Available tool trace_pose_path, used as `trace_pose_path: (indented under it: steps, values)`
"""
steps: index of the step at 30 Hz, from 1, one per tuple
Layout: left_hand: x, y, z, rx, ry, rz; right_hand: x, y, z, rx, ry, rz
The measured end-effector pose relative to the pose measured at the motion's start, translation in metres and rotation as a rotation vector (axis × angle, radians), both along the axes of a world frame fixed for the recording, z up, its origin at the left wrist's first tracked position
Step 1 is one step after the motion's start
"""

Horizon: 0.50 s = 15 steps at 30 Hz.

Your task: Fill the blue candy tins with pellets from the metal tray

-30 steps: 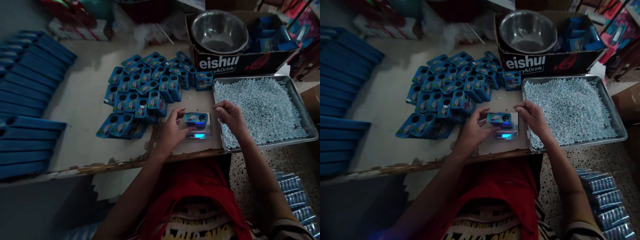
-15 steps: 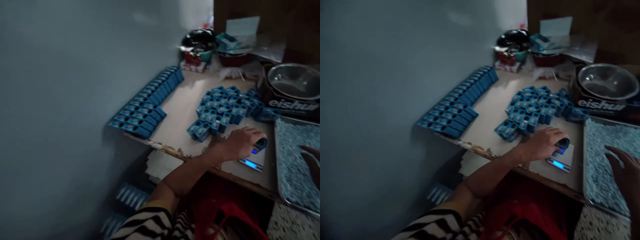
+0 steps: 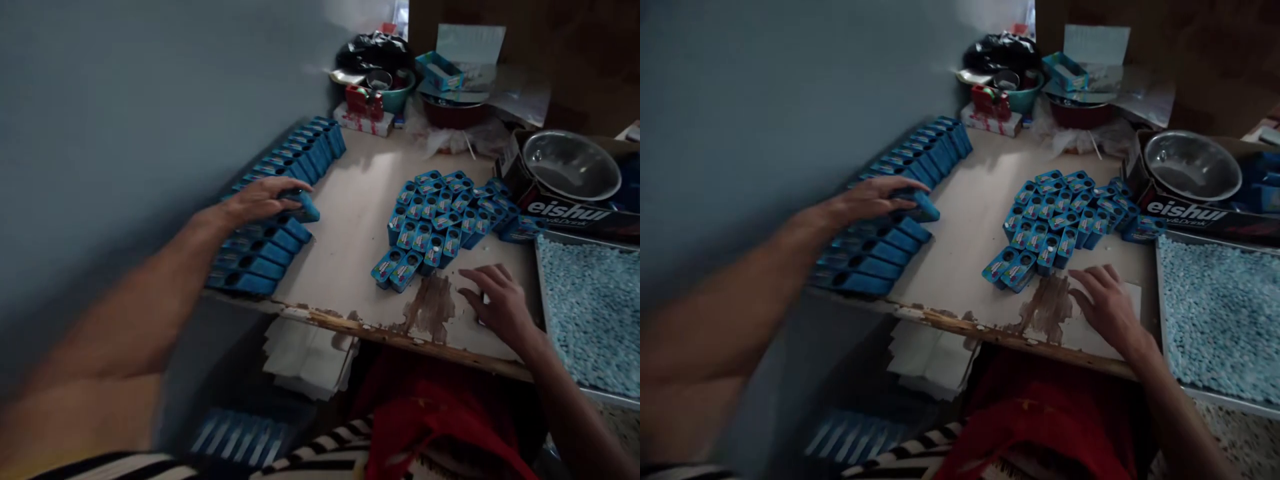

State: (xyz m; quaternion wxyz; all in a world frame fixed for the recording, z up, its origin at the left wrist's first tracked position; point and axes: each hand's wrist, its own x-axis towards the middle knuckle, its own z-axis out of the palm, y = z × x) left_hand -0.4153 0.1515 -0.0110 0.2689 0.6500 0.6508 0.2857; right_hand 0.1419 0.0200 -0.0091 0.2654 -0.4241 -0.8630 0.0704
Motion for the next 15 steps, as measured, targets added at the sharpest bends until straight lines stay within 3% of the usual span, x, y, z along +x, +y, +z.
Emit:
trace_pose_path:
  steps: [3,6,11,15]
  values:
    - [-0.010,-0.006,-0.033,0.003,0.027,-0.028,-0.037,0.017,0.006,0.045,-0.265,0.031]
    - [-0.003,-0.019,-0.050,0.114,0.149,0.040,-0.065,0.029,0.015,0.060,-0.404,0.088]
    - [0.013,-0.029,-0.055,0.226,0.205,0.097,-0.105,0.040,0.018,0.075,-0.622,0.163]
    - [0.013,-0.033,-0.052,0.224,0.182,0.033,-0.116,0.028,0.028,-0.024,-0.690,0.230]
